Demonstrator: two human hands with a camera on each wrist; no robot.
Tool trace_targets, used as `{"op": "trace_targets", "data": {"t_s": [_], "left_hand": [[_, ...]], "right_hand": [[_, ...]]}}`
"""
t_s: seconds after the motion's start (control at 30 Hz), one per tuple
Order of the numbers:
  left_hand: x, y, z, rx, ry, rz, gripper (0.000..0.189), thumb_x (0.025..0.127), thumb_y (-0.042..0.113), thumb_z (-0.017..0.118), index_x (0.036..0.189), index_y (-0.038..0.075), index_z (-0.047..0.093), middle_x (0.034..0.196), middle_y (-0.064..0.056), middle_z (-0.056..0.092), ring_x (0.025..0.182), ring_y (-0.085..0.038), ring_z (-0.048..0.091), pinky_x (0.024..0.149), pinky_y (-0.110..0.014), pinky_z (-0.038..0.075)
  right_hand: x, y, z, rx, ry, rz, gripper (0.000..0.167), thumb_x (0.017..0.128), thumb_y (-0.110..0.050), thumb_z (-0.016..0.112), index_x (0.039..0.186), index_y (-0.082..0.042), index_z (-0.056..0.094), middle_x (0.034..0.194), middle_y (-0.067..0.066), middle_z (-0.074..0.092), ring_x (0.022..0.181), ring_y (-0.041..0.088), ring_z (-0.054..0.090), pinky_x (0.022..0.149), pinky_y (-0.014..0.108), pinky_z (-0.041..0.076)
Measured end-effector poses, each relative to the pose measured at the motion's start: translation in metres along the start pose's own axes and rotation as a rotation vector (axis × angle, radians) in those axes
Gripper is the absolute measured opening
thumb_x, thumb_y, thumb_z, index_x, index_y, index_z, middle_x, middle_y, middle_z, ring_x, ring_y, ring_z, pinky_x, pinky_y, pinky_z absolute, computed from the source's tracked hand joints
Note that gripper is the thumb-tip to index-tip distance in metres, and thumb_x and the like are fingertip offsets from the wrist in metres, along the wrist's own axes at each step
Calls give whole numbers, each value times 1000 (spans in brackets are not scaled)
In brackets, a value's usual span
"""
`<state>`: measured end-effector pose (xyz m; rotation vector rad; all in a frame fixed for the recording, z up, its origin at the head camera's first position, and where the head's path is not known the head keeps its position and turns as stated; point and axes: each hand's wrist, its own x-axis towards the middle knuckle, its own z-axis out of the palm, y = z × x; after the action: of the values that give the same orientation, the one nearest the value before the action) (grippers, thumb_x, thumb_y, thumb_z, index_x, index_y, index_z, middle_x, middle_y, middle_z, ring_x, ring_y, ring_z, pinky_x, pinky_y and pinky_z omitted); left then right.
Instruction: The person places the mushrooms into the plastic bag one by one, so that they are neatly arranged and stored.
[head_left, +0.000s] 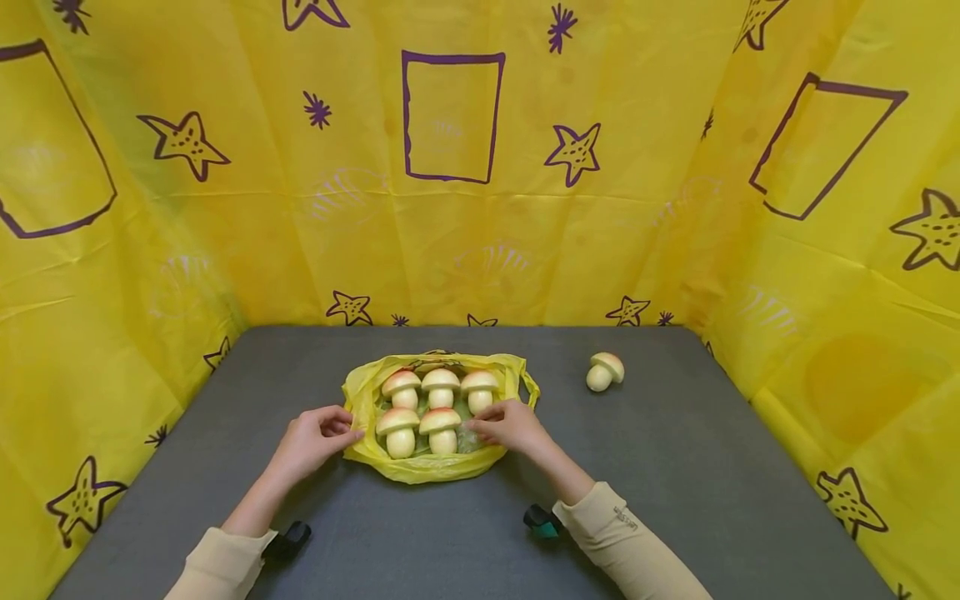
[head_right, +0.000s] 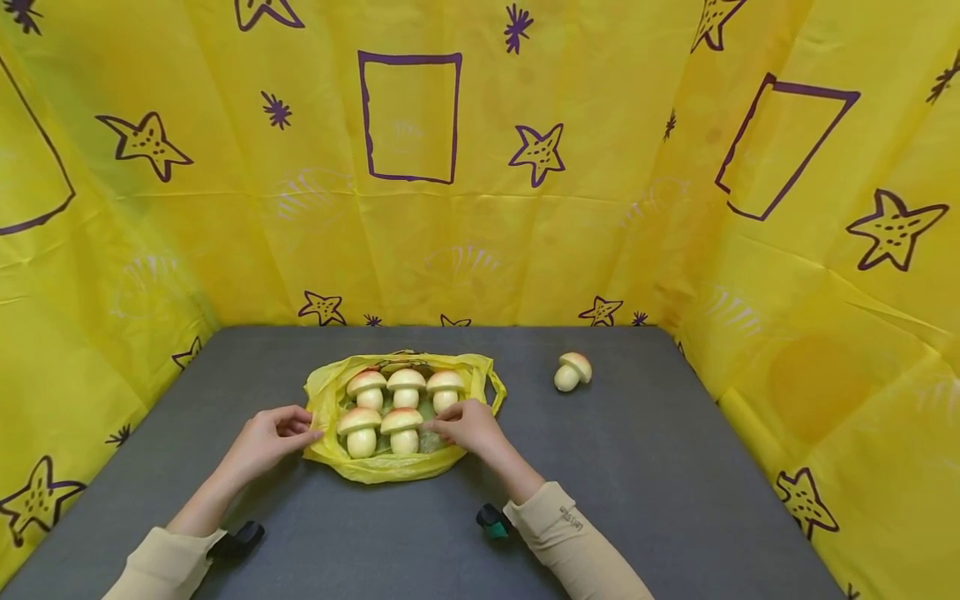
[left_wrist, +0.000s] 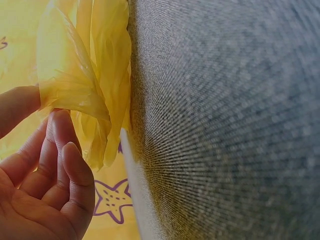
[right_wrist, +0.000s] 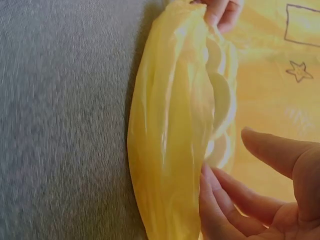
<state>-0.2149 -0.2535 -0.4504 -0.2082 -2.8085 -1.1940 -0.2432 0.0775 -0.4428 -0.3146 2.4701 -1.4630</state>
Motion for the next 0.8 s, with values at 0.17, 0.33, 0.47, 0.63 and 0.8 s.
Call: {"op": "trace_targets", "data": {"t_s": [0.17, 0.33, 0.47, 0.63, 0.8], "left_hand": [[-1, 0, 0, -1, -2, -1, 34, 80, 31, 76, 98, 4, 66, 83, -3, 67, 70, -11, 57, 58, -23, 46], [-2, 0, 0, 6, 0, -6, 34, 79, 31, 77, 98, 4, 66, 83, -3, 67, 70, -11, 57, 59, -22, 46], [-3, 0, 0, 4, -1, -11, 34, 80, 31, 76, 98, 4, 66, 83, -3, 67, 70, -11, 57, 58, -23, 46], [-3, 0, 1, 2, -5, -17, 34, 80, 31, 76, 98, 4, 66, 84, -3, 67, 70, -11, 57, 59, -23, 46], [-2, 0, 1, 1, -8, -18, 35, 80, 31, 76, 99, 4, 66, 84, -3, 67, 71, -11, 57, 59, -23, 46]], "right_hand": [[2, 3, -10, 10, 82, 18, 27, 85, -24, 71, 100, -1, 71, 89, 13, 72, 79, 26, 70, 66, 30, 56], [4, 7, -21, 32, 162, 57, 25, 84, -22, 73, 97, -1, 72, 86, 11, 72, 75, 22, 70, 68, 31, 56], [6, 12, -30, 58, 202, 73, 25, 83, -22, 73, 97, -2, 72, 86, 11, 72, 74, 21, 70, 69, 34, 56], [8, 19, -42, 107, 232, 85, 28, 83, -22, 73, 101, 0, 70, 92, 14, 72, 79, 24, 71, 74, 38, 56], [9, 28, -54, 123, 287, 109, 31, 83, -22, 73, 105, 0, 69, 98, 17, 70, 83, 26, 70, 77, 40, 55]]}}
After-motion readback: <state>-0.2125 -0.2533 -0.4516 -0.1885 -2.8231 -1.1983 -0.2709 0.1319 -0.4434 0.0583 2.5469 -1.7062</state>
